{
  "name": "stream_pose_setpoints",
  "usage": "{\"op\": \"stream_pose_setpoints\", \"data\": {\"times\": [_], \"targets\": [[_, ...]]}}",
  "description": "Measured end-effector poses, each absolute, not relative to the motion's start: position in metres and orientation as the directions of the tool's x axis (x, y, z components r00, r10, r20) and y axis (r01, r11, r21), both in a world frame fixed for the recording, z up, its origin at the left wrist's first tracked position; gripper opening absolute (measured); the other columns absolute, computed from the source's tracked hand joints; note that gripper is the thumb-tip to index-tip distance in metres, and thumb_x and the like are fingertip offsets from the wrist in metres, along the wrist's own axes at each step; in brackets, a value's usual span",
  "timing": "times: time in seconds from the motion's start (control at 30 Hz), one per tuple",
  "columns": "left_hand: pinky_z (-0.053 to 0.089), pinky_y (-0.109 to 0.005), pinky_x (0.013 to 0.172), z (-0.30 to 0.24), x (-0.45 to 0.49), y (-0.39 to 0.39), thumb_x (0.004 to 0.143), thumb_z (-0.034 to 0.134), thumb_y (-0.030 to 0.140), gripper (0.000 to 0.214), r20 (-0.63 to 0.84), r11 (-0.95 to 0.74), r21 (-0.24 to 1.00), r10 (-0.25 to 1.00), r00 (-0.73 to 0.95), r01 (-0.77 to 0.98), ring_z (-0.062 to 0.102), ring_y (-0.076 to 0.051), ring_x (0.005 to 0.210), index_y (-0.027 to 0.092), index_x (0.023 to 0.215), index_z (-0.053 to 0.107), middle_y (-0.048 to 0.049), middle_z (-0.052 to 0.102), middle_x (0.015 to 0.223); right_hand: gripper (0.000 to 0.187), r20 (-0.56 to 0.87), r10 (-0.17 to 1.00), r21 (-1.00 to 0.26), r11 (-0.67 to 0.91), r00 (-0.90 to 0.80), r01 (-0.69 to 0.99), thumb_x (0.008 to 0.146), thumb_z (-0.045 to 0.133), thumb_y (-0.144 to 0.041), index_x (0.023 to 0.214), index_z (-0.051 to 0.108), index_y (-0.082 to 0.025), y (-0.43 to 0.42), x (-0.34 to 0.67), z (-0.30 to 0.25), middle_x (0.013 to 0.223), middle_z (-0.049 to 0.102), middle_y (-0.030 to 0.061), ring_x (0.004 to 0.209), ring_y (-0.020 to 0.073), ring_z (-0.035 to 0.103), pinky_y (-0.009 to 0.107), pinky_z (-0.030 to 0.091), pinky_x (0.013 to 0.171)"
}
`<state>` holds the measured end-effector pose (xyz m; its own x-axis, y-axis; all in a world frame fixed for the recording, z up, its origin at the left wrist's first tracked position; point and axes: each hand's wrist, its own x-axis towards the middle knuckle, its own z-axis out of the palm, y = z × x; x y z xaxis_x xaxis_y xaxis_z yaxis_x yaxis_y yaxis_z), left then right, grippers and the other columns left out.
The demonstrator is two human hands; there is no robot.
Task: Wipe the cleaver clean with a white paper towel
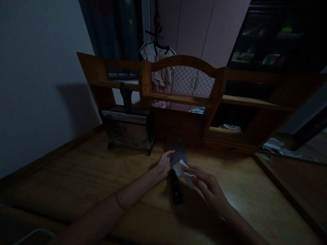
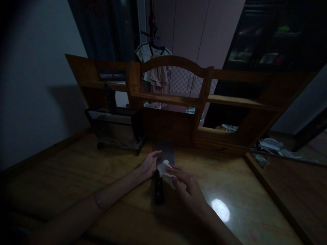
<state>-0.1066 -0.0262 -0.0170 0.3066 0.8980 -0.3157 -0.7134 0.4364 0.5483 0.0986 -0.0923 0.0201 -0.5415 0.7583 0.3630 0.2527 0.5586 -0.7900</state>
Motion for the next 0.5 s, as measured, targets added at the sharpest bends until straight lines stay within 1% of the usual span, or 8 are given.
{"op": "stream_pose_setpoints", "data": {"times": [0.03, 0.1, 0.2, 0.3, 0.4, 0.5], "targets": [[0.053, -0.027, 0.064, -0.016, -0.107, -0.027, 0.091, 0.049, 0.028, 0.023, -0.326, 0.455, 0.541, 0.889, 0.322, -0.707, 0.066, -0.019, 0.060, 0.012, 0.084, 0.064, -0.0103, 0.070, 0.074, 0.034, 0.348, 0.741, -0.770, 0.575, -0.574, 0.275, 0.100, 0.048, -0.036, 0.128, 0.065, -0.029, -0.093, 0.096, 0.019, 0.141, 0.057, 0.0045, 0.138, 0.0253, 0.043, 0.046, 0.032, 0.115], [0.052, -0.027, 0.063, -0.015, -0.107, -0.027, 0.091, 0.049, 0.028, 0.022, -0.346, 0.470, 0.528, 0.880, 0.327, -0.707, 0.066, -0.018, 0.059, 0.012, 0.084, 0.063, -0.0094, 0.070, 0.073, 0.038, 0.287, 0.697, -0.743, 0.595, -0.657, 0.307, 0.101, 0.046, -0.036, 0.136, 0.058, -0.030, -0.097, 0.091, 0.018, 0.151, 0.045, 0.0029, 0.146, 0.0244, 0.030, 0.049, 0.025, 0.119], [0.052, -0.028, 0.063, -0.015, -0.108, -0.027, 0.090, 0.052, 0.029, 0.021, -0.363, 0.480, 0.529, 0.874, 0.324, -0.700, 0.066, -0.019, 0.059, 0.011, 0.085, 0.063, -0.0092, 0.070, 0.073, 0.042, 0.193, 0.630, -0.715, 0.615, -0.752, 0.331, 0.102, 0.042, -0.035, 0.143, 0.050, -0.029, -0.101, 0.083, 0.017, 0.157, 0.033, 0.0015, 0.150, 0.0235, 0.018, 0.050, 0.018, 0.122], [0.050, -0.029, 0.060, -0.017, -0.109, -0.025, 0.088, 0.055, 0.031, 0.021, -0.379, 0.486, 0.547, 0.870, 0.317, -0.682, 0.064, -0.019, 0.055, 0.012, 0.085, 0.063, -0.0076, 0.069, 0.070, 0.043, 0.147, 0.600, -0.724, 0.607, -0.786, 0.328, 0.103, 0.039, -0.036, 0.144, 0.048, -0.028, -0.104, 0.080, 0.019, 0.159, 0.029, 0.0016, 0.150, 0.0229, 0.016, 0.049, 0.016, 0.123], [0.051, -0.030, 0.061, -0.018, -0.109, -0.024, 0.089, 0.055, 0.030, 0.019, -0.370, 0.464, 0.562, 0.882, 0.293, -0.685, 0.063, -0.019, 0.055, 0.013, 0.085, 0.063, -0.0060, 0.068, 0.069, 0.043, 0.132, 0.591, -0.742, 0.592, -0.796, 0.316, 0.103, 0.039, -0.036, 0.145, 0.047, -0.028, -0.104, 0.080, 0.021, 0.158, 0.030, 0.0021, 0.149, 0.0226, 0.019, 0.047, 0.019, 0.122], [0.051, -0.030, 0.063, -0.019, -0.108, -0.024, 0.090, 0.053, 0.030, 0.020, -0.336, 0.447, 0.576, 0.893, 0.299, -0.685, 0.064, -0.019, 0.058, 0.012, 0.086, 0.063, -0.0065, 0.068, 0.071, 0.042, 0.134, 0.577, -0.754, 0.587, -0.805, 0.295, 0.103, 0.040, -0.035, 0.145, 0.047, -0.029, -0.104, 0.082, 0.024, 0.157, 0.032, 0.0013, 0.148, 0.0225, 0.023, 0.047, 0.022, 0.122]]}}
